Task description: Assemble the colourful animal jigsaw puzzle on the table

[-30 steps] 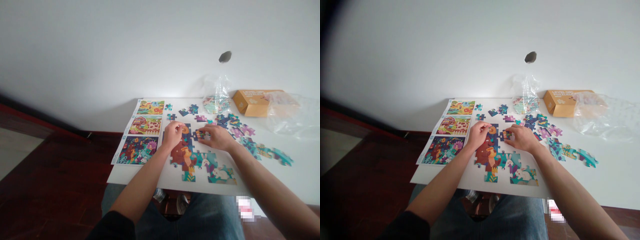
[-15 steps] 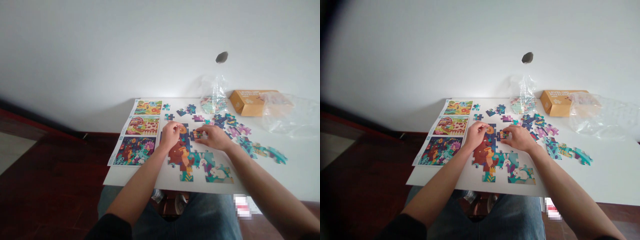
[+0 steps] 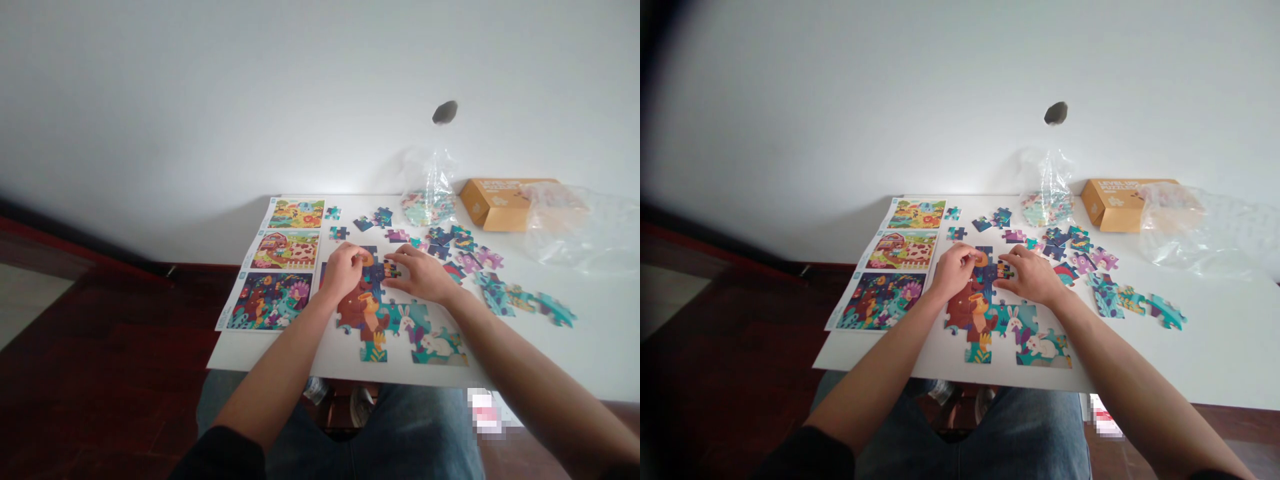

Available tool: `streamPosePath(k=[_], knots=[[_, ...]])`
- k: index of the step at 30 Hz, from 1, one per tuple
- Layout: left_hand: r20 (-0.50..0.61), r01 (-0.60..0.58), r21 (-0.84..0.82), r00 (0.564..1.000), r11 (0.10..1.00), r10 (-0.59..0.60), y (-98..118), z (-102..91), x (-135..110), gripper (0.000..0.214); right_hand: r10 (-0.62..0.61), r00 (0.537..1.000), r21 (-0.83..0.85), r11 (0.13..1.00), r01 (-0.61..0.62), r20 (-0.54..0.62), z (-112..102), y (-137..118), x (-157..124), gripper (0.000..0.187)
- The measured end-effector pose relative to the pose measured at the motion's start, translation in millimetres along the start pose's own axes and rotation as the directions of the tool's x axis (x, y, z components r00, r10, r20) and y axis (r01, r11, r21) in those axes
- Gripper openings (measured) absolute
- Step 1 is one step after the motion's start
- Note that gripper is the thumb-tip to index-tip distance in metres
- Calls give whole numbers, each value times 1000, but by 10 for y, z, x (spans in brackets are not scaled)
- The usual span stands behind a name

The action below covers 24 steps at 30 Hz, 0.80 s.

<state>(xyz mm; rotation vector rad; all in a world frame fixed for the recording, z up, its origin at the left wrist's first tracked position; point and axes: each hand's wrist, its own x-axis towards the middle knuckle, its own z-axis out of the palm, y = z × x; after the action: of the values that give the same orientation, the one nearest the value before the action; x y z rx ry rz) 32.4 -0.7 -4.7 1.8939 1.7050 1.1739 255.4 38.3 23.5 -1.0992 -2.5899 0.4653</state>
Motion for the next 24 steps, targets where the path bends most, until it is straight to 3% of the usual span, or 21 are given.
streamPosePath(k=[4,24], knots=[[6,-7,-5,1000,1000,7,-15,11,-5,28,0,1000,-7,1000,0,5,16,-1,9,42],[91,-66,74,994,995,59,-17,23,-12,33,-35,999,-40,999,36,17,-2,20,19,42]])
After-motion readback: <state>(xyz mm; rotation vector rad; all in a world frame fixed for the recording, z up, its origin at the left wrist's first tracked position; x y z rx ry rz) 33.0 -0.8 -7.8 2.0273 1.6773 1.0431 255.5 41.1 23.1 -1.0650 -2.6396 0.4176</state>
